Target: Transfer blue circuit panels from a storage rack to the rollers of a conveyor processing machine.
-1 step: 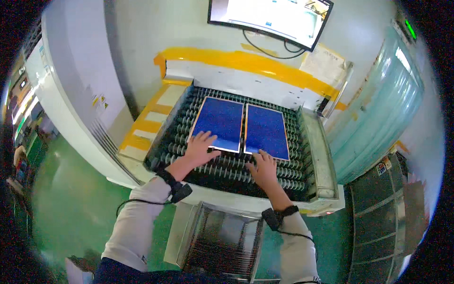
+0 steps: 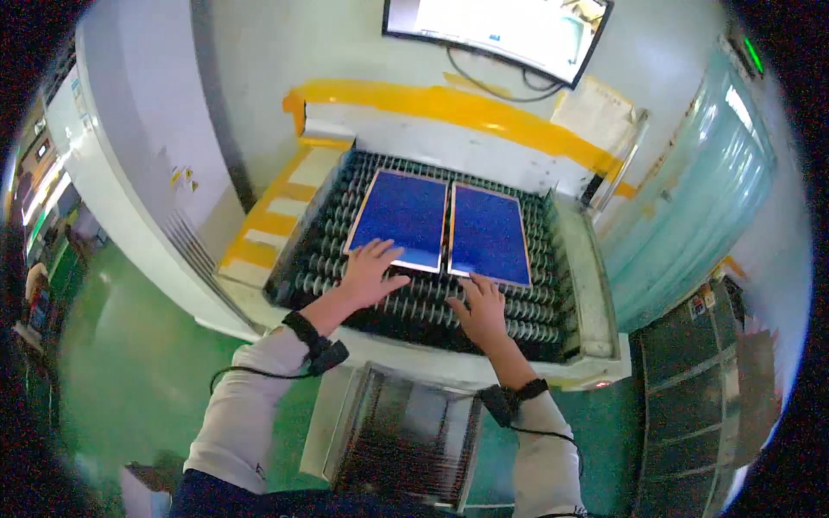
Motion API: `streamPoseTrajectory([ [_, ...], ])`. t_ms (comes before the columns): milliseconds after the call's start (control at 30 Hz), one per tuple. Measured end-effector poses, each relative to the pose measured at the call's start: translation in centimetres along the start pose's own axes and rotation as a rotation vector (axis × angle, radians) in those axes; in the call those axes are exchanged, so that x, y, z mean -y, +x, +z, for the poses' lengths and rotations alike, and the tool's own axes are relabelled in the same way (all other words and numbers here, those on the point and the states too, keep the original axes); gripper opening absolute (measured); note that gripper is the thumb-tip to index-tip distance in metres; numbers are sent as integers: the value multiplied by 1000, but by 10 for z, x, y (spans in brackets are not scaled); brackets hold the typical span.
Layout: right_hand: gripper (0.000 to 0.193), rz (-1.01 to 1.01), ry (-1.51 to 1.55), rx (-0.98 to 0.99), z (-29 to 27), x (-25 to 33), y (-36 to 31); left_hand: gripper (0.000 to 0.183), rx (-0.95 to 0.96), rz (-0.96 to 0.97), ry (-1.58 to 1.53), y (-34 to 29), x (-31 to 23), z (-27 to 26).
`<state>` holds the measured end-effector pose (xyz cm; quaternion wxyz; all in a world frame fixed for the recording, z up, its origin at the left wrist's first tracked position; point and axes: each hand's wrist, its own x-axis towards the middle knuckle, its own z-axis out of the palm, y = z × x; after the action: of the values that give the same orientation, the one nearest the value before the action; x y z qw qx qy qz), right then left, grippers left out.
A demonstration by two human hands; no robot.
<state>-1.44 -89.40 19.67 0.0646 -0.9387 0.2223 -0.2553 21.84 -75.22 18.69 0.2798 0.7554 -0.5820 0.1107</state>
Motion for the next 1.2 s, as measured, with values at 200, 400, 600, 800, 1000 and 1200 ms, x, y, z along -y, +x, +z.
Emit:
streamPoseTrajectory([
  [200, 28, -78, 307, 78, -28, 95, -99, 37, -105, 46, -483, -155, -53, -41],
  [400, 31, 262, 260, 526, 48, 84, -278, 38, 316, -435, -416, -348, -54, 3],
  [600, 35, 478, 92, 775, 89, 86, -324, 50, 399, -592, -504, -434, -69, 11],
  [800, 33, 458, 34, 811, 105, 88, -307, 52, 354, -525, -460, -440, -70, 6],
  [1000, 24, 328, -63, 867, 124, 90, -310, 47, 410, -534, -479, -457, -69, 5],
  [1200, 18, 180, -175, 1045, 140, 78, -311, 41, 417, -684, -568, -458, -81, -18],
])
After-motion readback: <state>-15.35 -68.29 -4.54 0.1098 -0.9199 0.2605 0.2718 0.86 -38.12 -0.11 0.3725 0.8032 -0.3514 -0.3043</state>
